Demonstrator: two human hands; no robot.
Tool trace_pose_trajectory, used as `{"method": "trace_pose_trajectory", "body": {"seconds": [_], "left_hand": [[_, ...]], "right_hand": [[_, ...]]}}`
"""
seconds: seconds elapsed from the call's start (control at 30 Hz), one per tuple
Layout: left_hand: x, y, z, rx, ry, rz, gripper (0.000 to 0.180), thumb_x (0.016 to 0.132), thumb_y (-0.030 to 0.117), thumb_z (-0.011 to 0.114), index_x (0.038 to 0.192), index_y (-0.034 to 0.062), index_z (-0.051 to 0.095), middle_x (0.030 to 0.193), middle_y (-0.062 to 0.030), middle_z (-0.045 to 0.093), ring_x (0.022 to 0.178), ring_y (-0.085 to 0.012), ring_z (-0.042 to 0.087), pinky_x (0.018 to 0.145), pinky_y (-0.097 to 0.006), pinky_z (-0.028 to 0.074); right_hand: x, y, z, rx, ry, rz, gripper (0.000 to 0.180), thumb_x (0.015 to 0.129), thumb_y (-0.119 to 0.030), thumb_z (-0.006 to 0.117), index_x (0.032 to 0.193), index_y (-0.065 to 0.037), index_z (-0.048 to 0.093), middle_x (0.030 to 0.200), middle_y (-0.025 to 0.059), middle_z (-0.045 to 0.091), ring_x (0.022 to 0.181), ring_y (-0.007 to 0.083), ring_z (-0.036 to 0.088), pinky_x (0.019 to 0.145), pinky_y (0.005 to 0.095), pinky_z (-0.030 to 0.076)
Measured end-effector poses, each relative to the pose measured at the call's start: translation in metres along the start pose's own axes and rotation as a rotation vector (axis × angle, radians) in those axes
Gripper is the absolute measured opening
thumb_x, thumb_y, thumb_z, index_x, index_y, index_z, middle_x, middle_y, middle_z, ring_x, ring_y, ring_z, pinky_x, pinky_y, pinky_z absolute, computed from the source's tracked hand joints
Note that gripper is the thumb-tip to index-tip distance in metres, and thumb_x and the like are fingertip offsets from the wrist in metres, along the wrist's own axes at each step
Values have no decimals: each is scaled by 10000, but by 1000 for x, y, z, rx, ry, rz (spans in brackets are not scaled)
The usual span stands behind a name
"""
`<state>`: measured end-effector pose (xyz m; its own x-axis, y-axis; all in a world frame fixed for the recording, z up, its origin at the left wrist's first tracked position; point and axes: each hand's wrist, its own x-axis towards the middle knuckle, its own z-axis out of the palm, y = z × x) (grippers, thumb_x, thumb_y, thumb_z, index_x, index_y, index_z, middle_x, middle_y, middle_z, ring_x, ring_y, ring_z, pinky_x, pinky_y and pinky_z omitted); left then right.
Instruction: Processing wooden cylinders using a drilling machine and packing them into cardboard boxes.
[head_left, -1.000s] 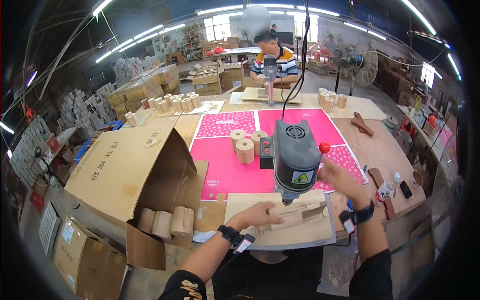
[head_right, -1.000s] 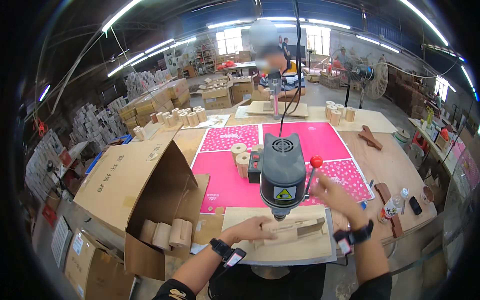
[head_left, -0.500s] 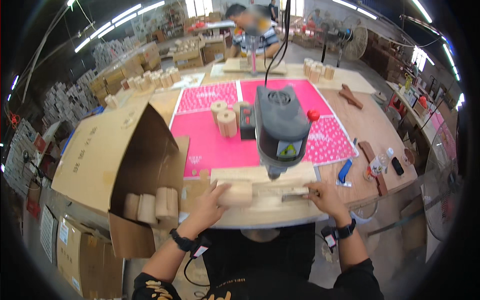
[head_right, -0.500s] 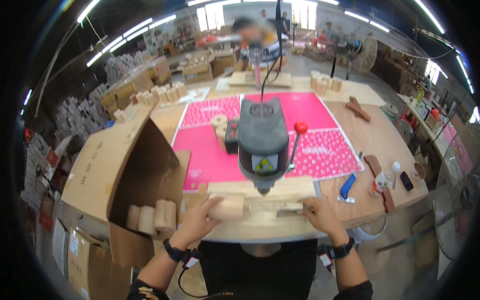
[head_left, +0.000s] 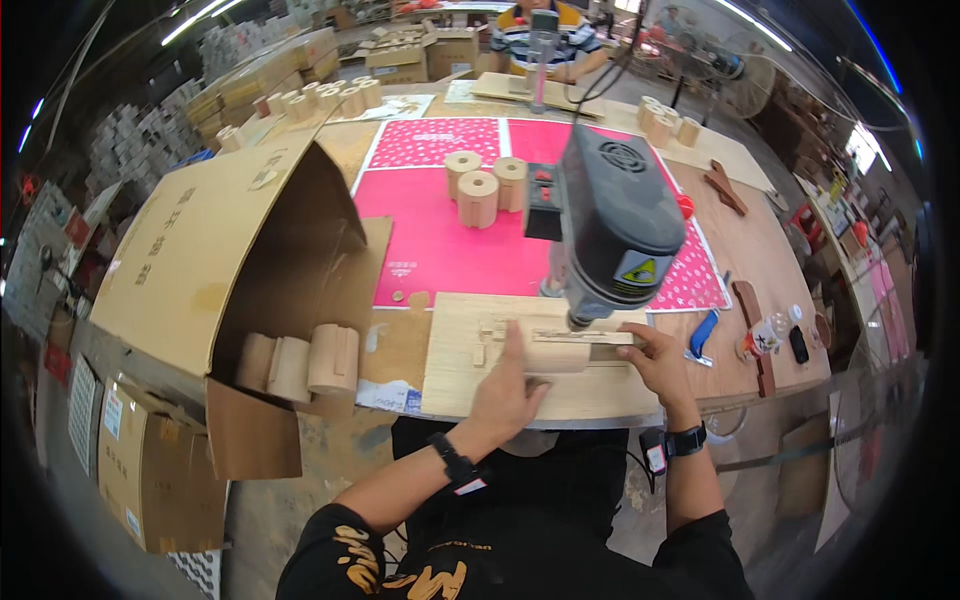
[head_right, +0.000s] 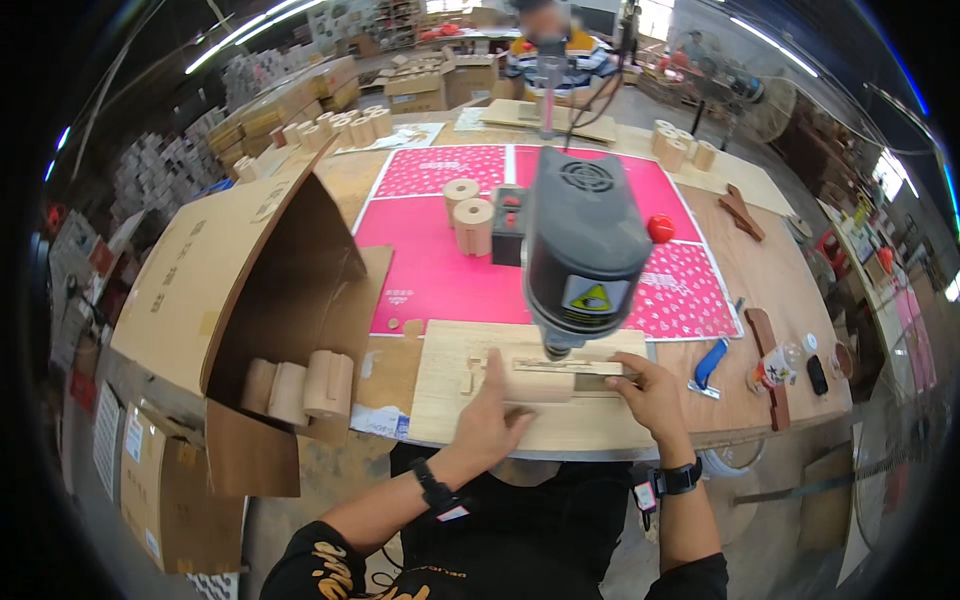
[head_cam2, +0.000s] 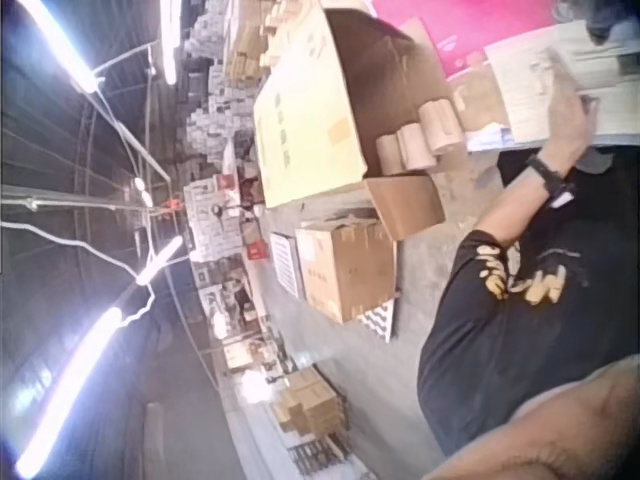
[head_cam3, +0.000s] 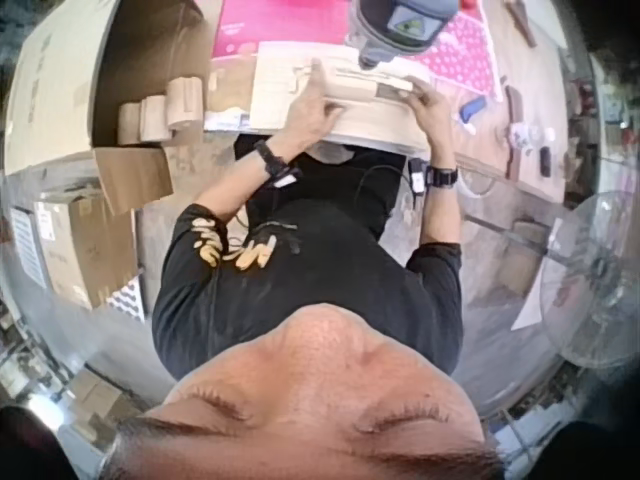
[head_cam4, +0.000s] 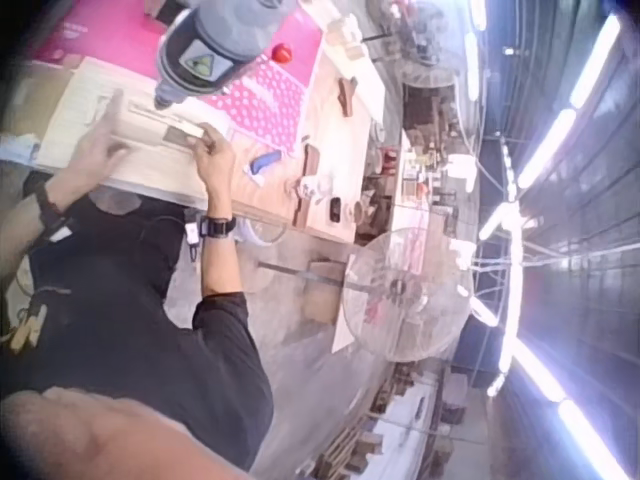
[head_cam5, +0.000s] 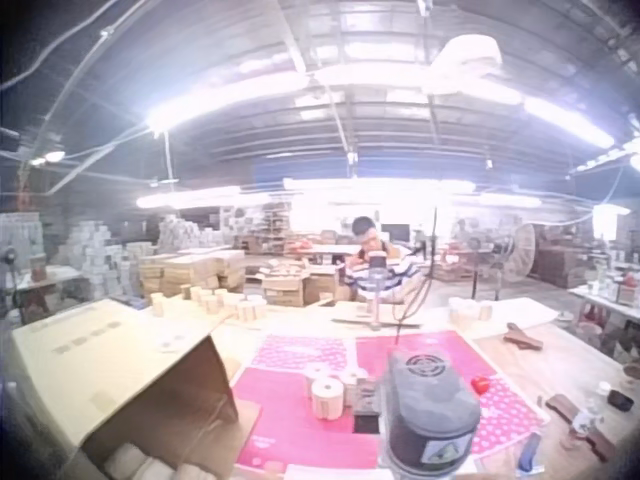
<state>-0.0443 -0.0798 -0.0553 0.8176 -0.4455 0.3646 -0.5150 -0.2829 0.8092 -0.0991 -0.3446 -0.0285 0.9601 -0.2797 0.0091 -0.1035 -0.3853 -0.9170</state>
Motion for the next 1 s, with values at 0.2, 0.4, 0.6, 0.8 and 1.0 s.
{"method": "trace_pose_trajectory", "body": {"seconds": [0.2,0.4,0.6,0.8,1.0], "left_hand": [[0,-19,-5,317,90,16,935,765,193,777,1473,-77,227,987,-240,646,807,-380,669,656,-415,535],[4,-18,-8,357,49,43,864,767,200,769,1440,-76,302,1002,-233,657,808,-342,681,637,-403,539],[6,-9,-7,421,-36,-82,837,777,197,764,1435,-68,320,955,-212,679,805,-327,687,645,-392,541],[6,-15,-5,411,29,-28,849,768,207,775,1433,-65,324,890,-189,681,738,-320,684,618,-387,537],[4,-16,-4,428,12,-19,846,765,198,776,1427,-70,323,865,-184,676,723,-329,682,602,-388,536]], "right_hand": [[1,0,16,8,78,-86,327,863,-27,693,1187,-10,643,1159,145,659,853,106,622,724,235,519],[31,-51,-13,20,142,-184,414,1007,-226,541,1362,-13,515,953,46,631,709,57,538,626,216,459],[61,-153,-46,136,152,-349,362,1047,-330,437,1109,-24,619,766,21,537,674,84,498,601,226,410],[-19,-124,-20,-282,332,-706,134,916,-129,630,862,-7,641,767,112,612,656,248,559,599,342,432],[-33,-46,24,-326,389,-774,109,830,-36,674,935,-23,701,880,114,663,698,241,601,620,350,469]]}}
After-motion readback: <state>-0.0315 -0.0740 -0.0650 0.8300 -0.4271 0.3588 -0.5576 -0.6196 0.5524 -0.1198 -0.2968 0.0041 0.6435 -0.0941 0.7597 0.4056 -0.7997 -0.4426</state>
